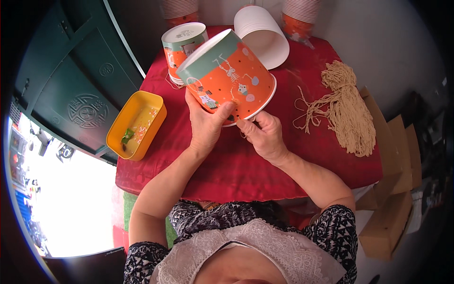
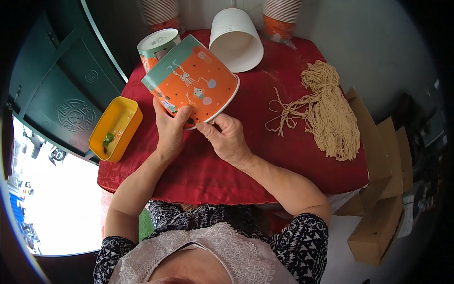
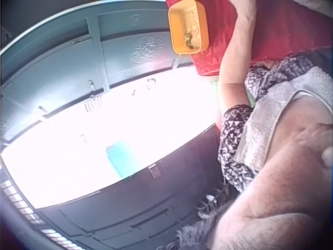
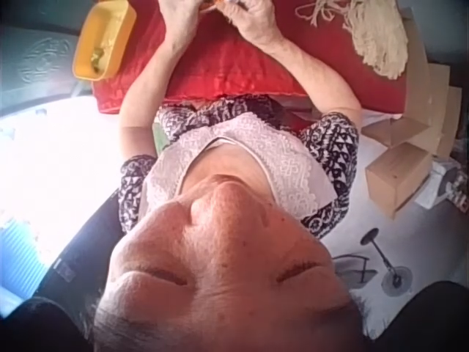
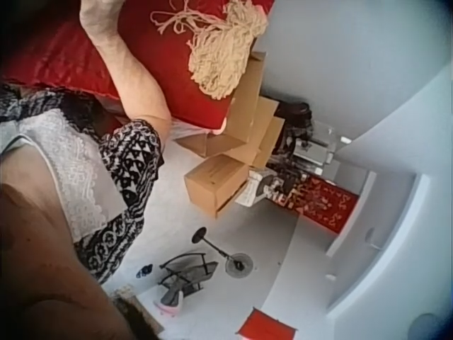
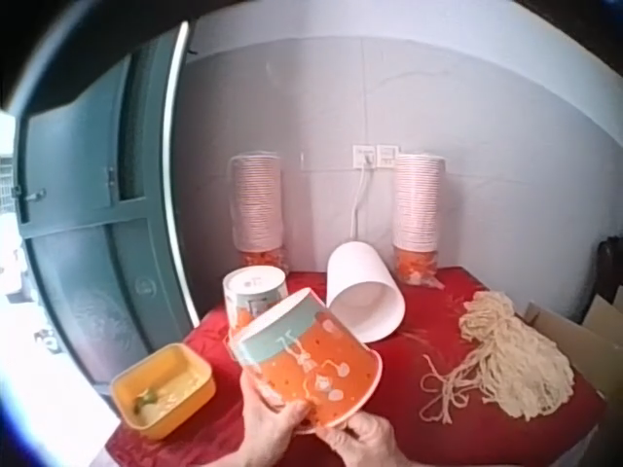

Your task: Assembling paper buckets by threading string through pre-drilled holes to create handles.

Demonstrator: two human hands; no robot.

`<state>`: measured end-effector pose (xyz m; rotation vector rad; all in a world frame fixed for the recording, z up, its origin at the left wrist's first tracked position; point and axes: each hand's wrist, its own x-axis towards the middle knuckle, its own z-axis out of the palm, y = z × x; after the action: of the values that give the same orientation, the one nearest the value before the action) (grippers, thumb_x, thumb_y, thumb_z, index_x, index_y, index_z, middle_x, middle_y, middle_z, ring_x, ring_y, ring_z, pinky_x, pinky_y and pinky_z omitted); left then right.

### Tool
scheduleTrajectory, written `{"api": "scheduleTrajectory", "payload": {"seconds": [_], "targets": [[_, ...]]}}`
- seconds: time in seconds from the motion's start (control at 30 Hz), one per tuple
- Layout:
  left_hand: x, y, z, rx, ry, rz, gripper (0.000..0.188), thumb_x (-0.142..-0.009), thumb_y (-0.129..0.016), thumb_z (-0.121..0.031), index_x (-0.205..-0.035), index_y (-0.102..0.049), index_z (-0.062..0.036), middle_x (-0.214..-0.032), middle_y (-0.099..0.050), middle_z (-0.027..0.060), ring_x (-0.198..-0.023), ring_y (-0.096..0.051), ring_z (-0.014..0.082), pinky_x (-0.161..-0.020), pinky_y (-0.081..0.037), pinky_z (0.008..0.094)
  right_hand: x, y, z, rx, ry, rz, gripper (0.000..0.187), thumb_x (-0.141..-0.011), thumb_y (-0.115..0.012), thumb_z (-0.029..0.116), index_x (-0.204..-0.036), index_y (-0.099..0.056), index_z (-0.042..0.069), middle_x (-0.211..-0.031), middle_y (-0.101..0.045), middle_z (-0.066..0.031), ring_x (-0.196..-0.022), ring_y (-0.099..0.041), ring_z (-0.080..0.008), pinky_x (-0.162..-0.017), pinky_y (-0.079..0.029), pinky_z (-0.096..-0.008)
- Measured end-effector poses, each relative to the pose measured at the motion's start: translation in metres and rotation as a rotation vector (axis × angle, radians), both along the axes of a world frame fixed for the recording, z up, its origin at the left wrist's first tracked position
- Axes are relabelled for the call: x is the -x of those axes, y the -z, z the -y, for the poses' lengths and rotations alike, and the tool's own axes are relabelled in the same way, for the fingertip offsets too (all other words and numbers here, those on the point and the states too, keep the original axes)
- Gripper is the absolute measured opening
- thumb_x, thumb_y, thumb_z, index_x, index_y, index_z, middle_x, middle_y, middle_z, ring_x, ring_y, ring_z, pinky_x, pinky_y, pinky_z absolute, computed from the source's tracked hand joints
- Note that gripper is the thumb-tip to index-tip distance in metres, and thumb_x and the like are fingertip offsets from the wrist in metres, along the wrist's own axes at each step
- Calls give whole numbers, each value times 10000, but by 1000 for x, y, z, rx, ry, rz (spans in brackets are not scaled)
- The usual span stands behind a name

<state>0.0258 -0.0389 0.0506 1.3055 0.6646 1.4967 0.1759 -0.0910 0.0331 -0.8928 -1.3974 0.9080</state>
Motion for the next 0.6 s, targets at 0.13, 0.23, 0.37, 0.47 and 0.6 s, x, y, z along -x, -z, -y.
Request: {"api": "scheduleTrajectory", "payload": {"seconds": [0.13,0.23,0.37,0.47,0.6], "targets": [[1,-3,1,-22,-25,-41,1018,-735,-854,-303,-1407,-154,6,-1273,-458,153,-1140,-543,214,-940,-511,358,-1,5,0,79,-21,-28,143,-911,-679,127,-959,-669,-7,-789,-677,-43,-716,-611,-101,-645,-500,-264],[2,5,-2,-12,-14,-44,1040,-740,-844,-339,-1425,-145,11,-1293,-436,159,-1173,-523,229,-965,-494,364,6,2,0,-226,51,124,108,-884,-686,75,-960,-666,0,-768,-657,-54,-691,-603,-117,-636,-492,-272],[4,16,-7,14,74,26,946,-784,-787,-435,-1407,-223,-2,-1298,-439,163,-1193,-510,239,-1019,-447,393,12,-2,6,-382,28,273,151,-840,-694,24,-985,-658,-1,-874,-680,-131,-800,-679,-253,-704,-531,-335],[3,13,-7,150,242,158,779,-811,-770,-410,-1320,-321,-27,-1246,-503,136,-1162,-532,225,-986,-466,381,11,-1,4,-440,35,285,153,-842,-696,28,-988,-664,-5,-898,-680,-132,-799,-676,-275,-704,-536,-350],[3,13,-9,165,284,244,690,-844,-742,-370,-1307,-365,-23,-1229,-535,116,-1134,-555,200,-959,-481,362,11,4,-3,-556,107,314,122,-861,-691,40,-976,-673,4,-914,-685,-121,-784,-678,-265,-693,-549,-344]]}}
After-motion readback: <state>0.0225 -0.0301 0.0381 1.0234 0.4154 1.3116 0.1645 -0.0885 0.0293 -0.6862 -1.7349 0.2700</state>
